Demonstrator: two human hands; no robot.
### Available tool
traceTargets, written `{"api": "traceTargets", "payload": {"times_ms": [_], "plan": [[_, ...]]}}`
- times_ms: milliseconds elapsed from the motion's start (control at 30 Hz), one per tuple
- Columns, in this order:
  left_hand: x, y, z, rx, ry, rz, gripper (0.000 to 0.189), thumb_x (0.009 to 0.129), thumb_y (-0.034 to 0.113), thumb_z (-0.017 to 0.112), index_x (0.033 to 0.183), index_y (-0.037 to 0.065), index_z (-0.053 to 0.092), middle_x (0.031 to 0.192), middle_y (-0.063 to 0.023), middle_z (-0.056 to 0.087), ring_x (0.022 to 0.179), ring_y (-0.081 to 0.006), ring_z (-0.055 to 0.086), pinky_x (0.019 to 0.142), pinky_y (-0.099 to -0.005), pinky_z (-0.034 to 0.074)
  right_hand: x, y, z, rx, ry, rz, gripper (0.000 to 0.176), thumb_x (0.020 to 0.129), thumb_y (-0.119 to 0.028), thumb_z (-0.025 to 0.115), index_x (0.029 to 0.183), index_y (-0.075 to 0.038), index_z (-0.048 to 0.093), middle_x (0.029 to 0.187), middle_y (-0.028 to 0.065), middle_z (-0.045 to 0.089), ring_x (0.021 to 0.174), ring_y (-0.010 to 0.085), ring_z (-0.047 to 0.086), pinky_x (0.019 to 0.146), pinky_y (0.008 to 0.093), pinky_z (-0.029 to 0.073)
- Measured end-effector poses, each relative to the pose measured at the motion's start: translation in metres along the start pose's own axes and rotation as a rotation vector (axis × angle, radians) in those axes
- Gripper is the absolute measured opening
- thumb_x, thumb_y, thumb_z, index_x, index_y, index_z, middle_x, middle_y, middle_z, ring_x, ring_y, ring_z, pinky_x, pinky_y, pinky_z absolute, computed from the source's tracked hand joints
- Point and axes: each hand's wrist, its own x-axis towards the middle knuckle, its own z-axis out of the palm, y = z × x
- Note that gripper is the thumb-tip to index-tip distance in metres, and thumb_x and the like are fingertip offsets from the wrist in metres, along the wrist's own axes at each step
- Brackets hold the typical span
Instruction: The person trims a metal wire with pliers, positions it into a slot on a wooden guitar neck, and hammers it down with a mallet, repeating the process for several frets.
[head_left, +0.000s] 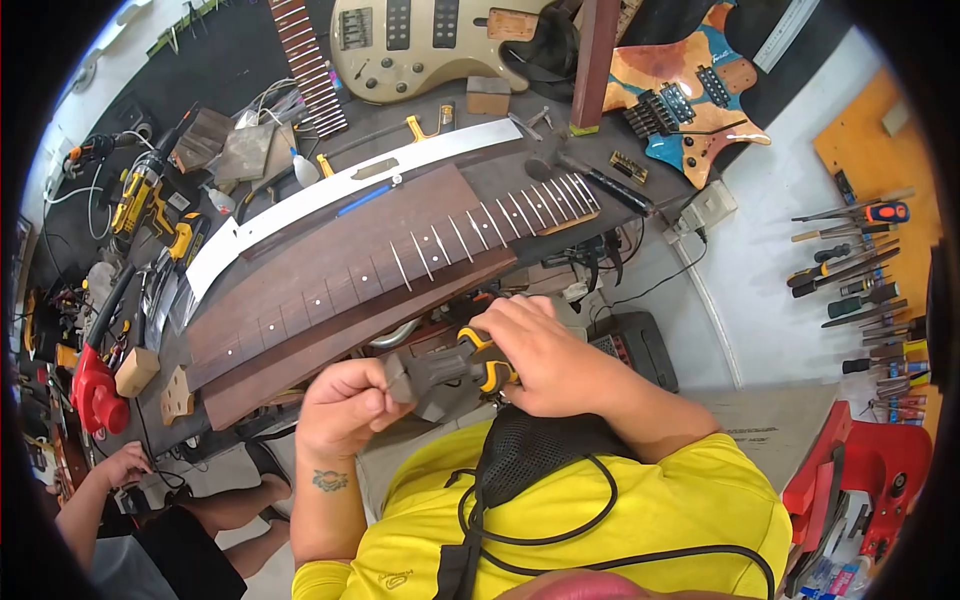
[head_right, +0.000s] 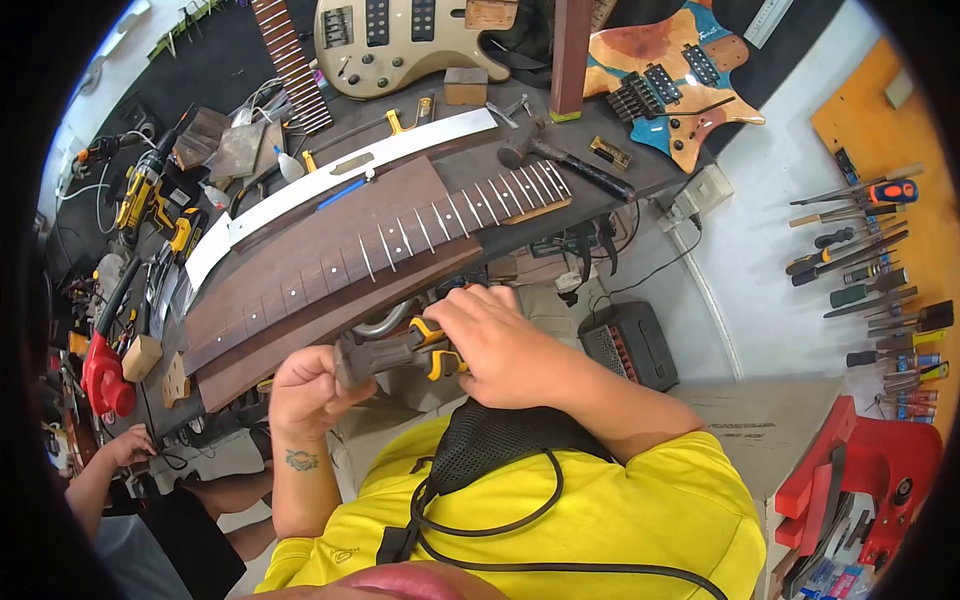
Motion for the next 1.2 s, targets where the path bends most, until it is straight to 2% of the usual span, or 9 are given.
{"api": "traceTargets", "payload": {"times_ms": [200,400,467,533,600,767,1033,1100,1200], "plan": [[0.016,-0.041,0.007,-0.239,-0.192,0.051,0.025,0.099,0.027,0.078,0.091,0.003,0.076,0.058,-0.0036,0.06,0.057,-0.0216,0.055,0.076,-0.0452,0.047,-0.005,-0.004,-0.035,-0.021,-0.072,-0.069,0.066,0.068,-0.006,0.082,0.13,-0.005,0.059,0.122,0.0157,0.058,0.118,0.0398,0.053,0.103,0.0506,0.037],[0.055,-0.03,0.035,-0.16,-1.104,-0.039,0.023,0.099,0.028,0.08,0.093,0.007,0.086,0.092,-0.0096,0.075,0.09,-0.0347,0.069,0.088,-0.0479,0.046,-0.008,-0.017,-0.076,-0.386,0.101,-0.217,0.061,0.058,-0.005,0.084,0.114,-0.011,0.063,0.112,0.0109,0.055,0.112,0.0385,0.055,0.098,0.0521,0.039],[0.056,-0.028,0.045,-0.176,-1.117,0.073,0.023,0.1,0.029,0.08,0.093,0.008,0.086,0.1,-0.0093,0.07,0.093,-0.033,0.063,0.086,-0.0464,0.044,-0.003,-0.005,-0.104,-0.461,0.18,-0.16,0.053,0.06,-0.002,0.081,0.109,-0.008,0.062,0.105,0.0124,0.058,0.105,0.04,0.058,0.094,0.0495,0.044],[0.037,-0.03,0.046,-0.243,-0.605,0.194,0.024,0.099,0.025,0.082,0.104,0.002,0.085,0.094,-0.0118,0.065,0.086,-0.0261,0.056,0.077,-0.0394,0.043,-0.003,0.032,-0.132,-0.421,0.309,0.164,0.04,0.072,-0.003,0.08,0.108,-0.003,0.064,0.101,0.0189,0.067,0.1,0.0454,0.066,0.085,0.0493,0.054],[0.031,-0.036,0.035,-0.263,-0.532,0.141,0.024,0.101,0.026,0.08,0.104,0.003,0.084,0.097,-0.0091,0.062,0.083,-0.0222,0.053,0.077,-0.038,0.042,0.003,0.078,-0.157,-0.488,0.429,0.492,0.037,0.088,-0.02,0.078,0.117,-0.001,0.066,0.106,0.0244,0.073,0.104,0.0477,0.069,0.087,0.0506,0.056],[0.022,-0.05,0.032,-0.349,-0.169,0.126,0.016,0.105,0.023,0.075,0.111,0.008,0.073,0.094,-0.0054,0.061,0.084,-0.0213,0.055,0.076,-0.0378,0.041,0.018,0.163,-0.18,-0.756,0.244,0.85,0.059,0.093,-0.05,0.08,0.123,0.0,0.071,0.113,0.025,0.078,0.111,0.0436,0.074,0.094,0.0518,0.058],[0.019,-0.06,0.025,-0.322,0.146,0.08,0.014,0.109,0.02,0.07,0.116,0.009,0.07,0.098,-0.0051,0.071,0.088,-0.0188,0.062,0.08,-0.0362,0.046,0.018,0.165,-0.165,-1.043,0.468,0.632,0.058,0.089,-0.043,0.088,0.129,-0.004,0.073,0.129,0.0188,0.072,0.119,0.0362,0.069,0.103,0.046,0.055],[0.025,-0.061,0.024,-0.301,0.221,0.073,0.01,0.108,0.014,0.069,0.114,0.006,0.07,0.102,-0.0062,0.073,0.09,-0.0168,0.066,0.082,-0.0359,0.052,0.024,0.127,-0.144,-0.492,0.591,0.368,0.045,0.091,-0.032,0.085,0.122,-0.003,0.073,0.121,0.0159,0.074,0.113,0.0329,0.071,0.1,0.0433,0.055],[0.039,-0.056,0.028,-0.24,0.224,0.053,0.011,0.107,0.012,0.072,0.114,0.004,0.071,0.103,-0.0062,0.074,0.093,-0.016,0.069,0.084,-0.0354,0.055,0.036,0.008,-0.083,-0.106,0.173,-0.014,0.05,0.08,-0.023,0.09,0.121,-0.002,0.071,0.11,0.0137,0.073,0.107,0.03,0.072,0.095,0.0411,0.057]]}}
